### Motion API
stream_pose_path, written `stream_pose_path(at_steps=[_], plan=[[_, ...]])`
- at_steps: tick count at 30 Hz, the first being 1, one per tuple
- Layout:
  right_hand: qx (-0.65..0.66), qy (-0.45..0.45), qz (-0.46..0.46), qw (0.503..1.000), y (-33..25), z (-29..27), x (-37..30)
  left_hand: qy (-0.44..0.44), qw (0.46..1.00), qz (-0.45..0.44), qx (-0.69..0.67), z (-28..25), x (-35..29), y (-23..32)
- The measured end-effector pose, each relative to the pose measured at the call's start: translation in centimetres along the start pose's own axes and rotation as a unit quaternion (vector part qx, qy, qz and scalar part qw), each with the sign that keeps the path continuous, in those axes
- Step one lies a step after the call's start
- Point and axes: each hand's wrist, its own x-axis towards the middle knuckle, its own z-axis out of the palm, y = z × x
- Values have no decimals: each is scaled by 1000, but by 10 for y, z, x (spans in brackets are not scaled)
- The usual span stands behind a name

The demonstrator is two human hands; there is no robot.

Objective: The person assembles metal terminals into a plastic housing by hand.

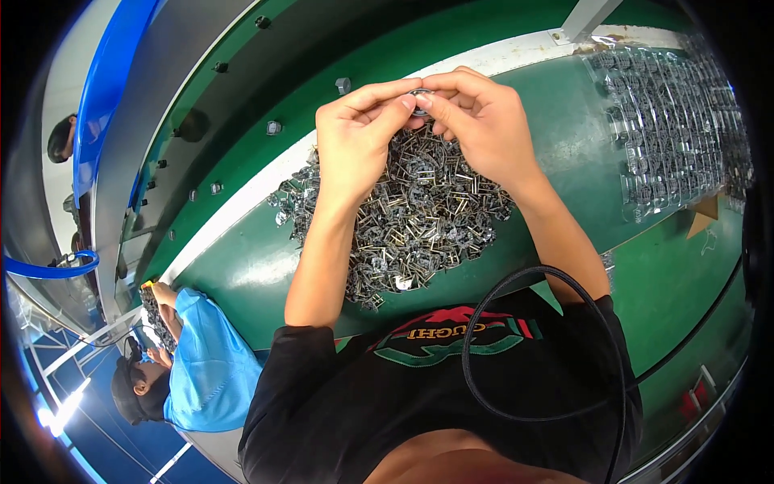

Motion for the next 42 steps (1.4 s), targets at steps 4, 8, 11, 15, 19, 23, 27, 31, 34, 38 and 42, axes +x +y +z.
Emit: stream_pose_path(at_steps=[4,8,11,15,19,23,27,31,34,38,42], plan=[[109,-45,4,993,4,-10,7,16,999,19,34,3,8,6],[84,-36,23,996,6,-37,20,-14,998,28,59,3,28,6],[-149,-5,-39,988,25,-68,34,8,989,57,136,-7,67,-6],[-372,-39,-123,919,49,-71,33,39,946,45,318,-47,133,-44],[-420,-100,-153,889,50,-54,30,66,923,11,379,-82,174,-69],[-424,-127,-152,883,51,-54,32,92,934,-35,343,-88,181,-73],[-389,-142,-78,907,41,-63,32,93,901,41,423,-76,157,-67],[-273,-164,-42,947,35,-67,37,-144,878,25,455,-63,112,-45],[-165,-133,-31,977,39,-68,39,-135,848,80,506,-62,106,-46],[68,-140,14,988,36,-64,40,-109,887,32,447,-58,95,-32],[206,-114,108,966,21,-56,35,-80,966,-37,243,-50,57,-6]])
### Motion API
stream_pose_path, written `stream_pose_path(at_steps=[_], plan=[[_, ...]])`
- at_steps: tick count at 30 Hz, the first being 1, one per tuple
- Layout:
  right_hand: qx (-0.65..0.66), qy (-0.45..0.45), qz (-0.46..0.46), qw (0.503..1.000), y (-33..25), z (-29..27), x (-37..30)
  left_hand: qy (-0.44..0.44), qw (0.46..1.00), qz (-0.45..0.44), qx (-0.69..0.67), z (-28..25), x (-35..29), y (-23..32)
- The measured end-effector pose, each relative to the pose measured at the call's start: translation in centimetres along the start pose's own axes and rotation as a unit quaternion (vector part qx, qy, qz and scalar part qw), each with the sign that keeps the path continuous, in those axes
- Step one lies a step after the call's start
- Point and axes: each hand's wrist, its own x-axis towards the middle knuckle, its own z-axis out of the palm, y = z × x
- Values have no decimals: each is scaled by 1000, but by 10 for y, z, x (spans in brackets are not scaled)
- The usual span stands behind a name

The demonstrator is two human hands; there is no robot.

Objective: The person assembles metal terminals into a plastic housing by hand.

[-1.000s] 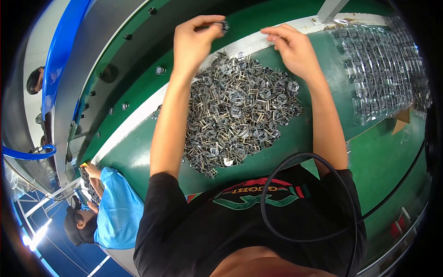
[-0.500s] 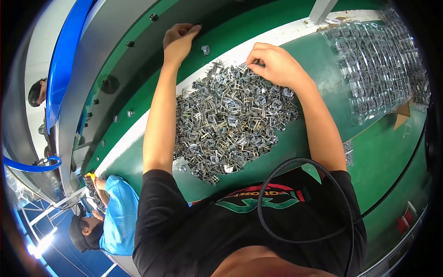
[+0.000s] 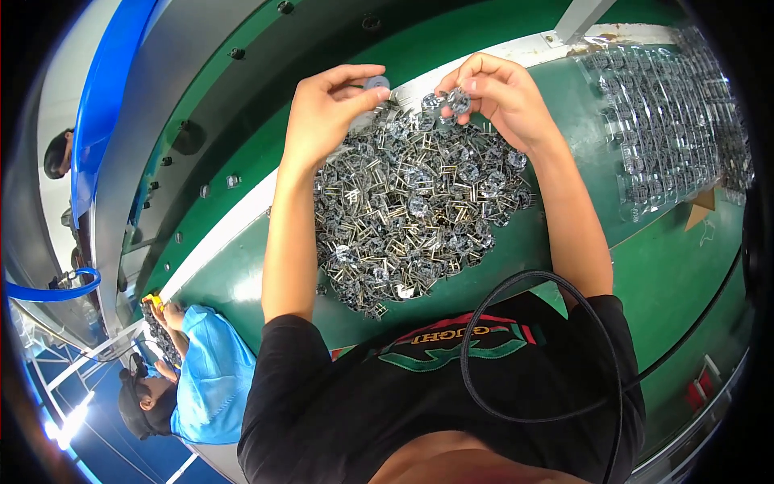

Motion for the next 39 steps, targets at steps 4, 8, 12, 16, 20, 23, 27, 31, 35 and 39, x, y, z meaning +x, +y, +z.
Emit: stream_pose_path(at_steps=[4,8,12,16,20,23,27,31,35,39], plan=[[15,27,49,998,1,3,-1,-25,978,-2,-208,9,-34,15],[-533,8,-262,805,6,10,-5,79,982,24,-170,19,-45,16],[-172,1,-76,982,5,13,-5,84,966,60,-239,21,-47,7],[22,12,53,998,3,19,-7,44,942,38,-331,19,-50,11],[-239,68,-22,968,17,23,-7,5,926,9,-377,21,-50,6],[-105,72,-3,992,15,22,-7,-4,922,23,-386,21,-48,-2],[-117,35,41,992,9,25,-8,-13,884,32,-466,26,-49,-1],[-194,16,-18,981,8,28,-8,-23,865,23,-501,28,-46,-8],[-466,13,-254,847,13,28,-7,-40,845,4,-534,28,-45,-10],[-420,46,-268,866,12,45,-16,-53,825,3,-563,29,-46,-5]])
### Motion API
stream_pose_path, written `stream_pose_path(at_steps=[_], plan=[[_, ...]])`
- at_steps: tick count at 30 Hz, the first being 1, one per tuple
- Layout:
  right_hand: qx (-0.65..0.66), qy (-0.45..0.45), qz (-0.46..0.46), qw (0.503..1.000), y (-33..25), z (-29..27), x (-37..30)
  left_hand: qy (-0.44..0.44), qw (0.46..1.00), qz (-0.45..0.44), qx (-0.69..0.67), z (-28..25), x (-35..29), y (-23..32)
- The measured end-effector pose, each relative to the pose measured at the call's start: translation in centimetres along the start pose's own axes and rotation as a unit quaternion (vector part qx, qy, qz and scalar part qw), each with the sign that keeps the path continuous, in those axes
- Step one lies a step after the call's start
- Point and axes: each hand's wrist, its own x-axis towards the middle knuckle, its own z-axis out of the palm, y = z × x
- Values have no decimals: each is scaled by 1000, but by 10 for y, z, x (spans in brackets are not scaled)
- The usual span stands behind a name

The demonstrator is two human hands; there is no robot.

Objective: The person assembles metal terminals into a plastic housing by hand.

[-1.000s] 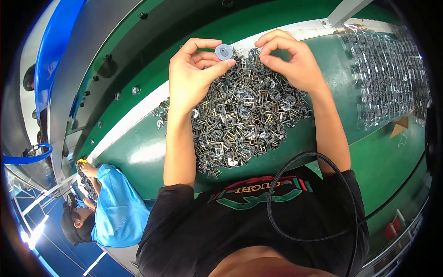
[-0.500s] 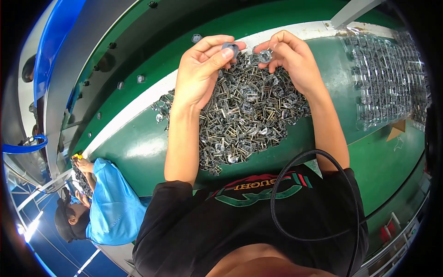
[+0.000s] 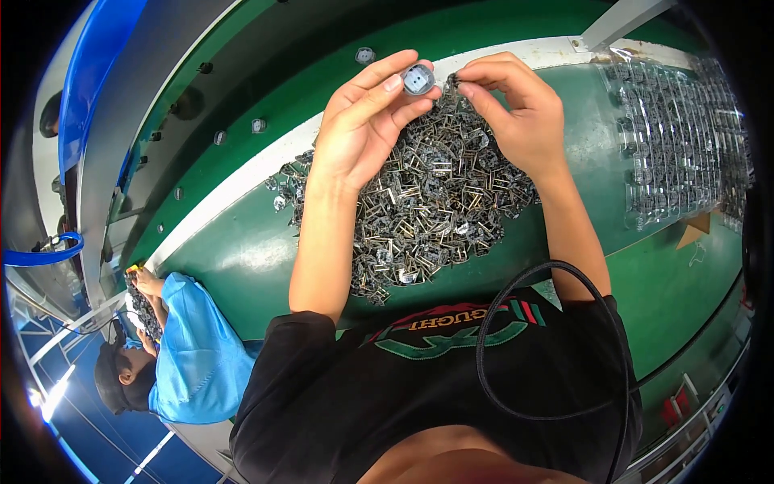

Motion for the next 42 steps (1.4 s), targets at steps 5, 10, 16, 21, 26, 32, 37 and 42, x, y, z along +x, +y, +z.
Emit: stream_pose_path(at_steps=[5,10,16,21,26,32,37,42], plan=[[279,54,143,948,-7,2,0,21,999,9,34,3,2,-4],[302,70,142,940,-8,0,1,-1,999,-16,45,2,2,-5],[281,39,137,949,-8,-2,0,10,997,-1,76,5,0,-6],[321,56,186,927,-11,-1,-2,-23,996,-14,85,5,-2,-6],[233,113,110,960,-23,7,-1,-11,996,2,87,8,-4,-7],[83,135,11,987,-19,13,-5,3,996,43,73,15,-3,-13],[76,143,41,986,-26,14,-7,7,995,54,86,16,-4,-16],[41,119,49,991,-31,15,-9,19,993,57,106,13,-4,-19]])
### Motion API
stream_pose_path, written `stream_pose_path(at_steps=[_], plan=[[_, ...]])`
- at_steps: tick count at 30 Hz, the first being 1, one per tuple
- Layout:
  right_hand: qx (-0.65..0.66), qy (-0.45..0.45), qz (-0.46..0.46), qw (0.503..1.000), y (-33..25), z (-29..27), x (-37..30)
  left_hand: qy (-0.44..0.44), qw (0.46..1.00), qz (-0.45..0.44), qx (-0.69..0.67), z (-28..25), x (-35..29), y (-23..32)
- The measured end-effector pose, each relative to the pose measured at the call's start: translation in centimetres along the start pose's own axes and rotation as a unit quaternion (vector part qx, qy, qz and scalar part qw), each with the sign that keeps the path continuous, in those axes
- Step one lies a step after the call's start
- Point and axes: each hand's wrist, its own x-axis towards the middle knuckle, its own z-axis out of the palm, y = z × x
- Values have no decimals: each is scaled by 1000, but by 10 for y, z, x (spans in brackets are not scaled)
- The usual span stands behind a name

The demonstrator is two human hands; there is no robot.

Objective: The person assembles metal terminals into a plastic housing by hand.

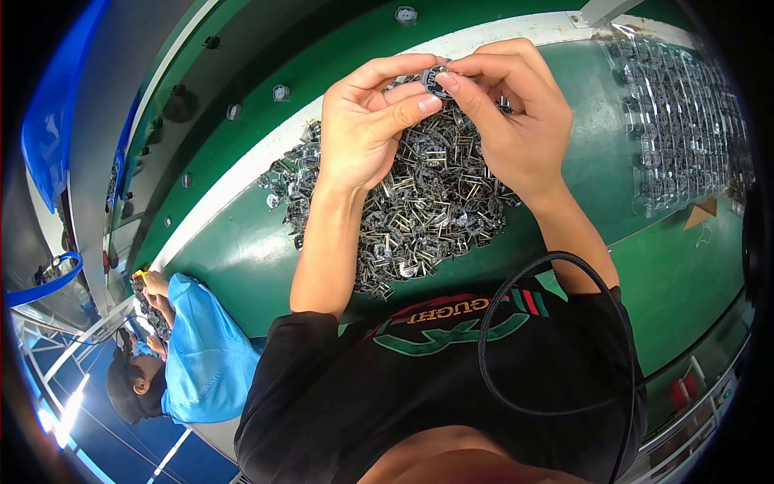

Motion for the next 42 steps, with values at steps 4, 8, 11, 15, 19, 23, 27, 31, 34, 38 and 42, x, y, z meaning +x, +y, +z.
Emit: stream_pose_path(at_steps=[4,8,11,15,19,23,27,31,34,38,42], plan=[[-35,8,-23,999,4,1,2,10,1000,12,12,6,-1,3],[139,70,62,986,11,16,-6,15,999,38,35,9,-1,2],[195,43,174,964,6,16,-2,22,998,53,19,8,-1,2],[200,-23,211,957,6,11,4,45,994,53,80,8,-1,1],[187,-34,208,959,7,12,0,86,995,26,52,13,-1,0],[179,-37,166,969,12,19,-7,106,992,55,35,15,-1,3],[164,-33,171,971,8,18,-8,118,990,61,55,17,-5,4],[120,-24,138,983,16,19,-10,118,987,69,78,16,-5,2],[-2,-25,45,999,20,15,-5,119,985,72,98,15,-3,3],[-153,-107,-39,982,46,-28,30,146,965,49,213,2,19,23],[-280,-97,-21,955,84,-71,42,90,929,45,356,-36,89,37]])
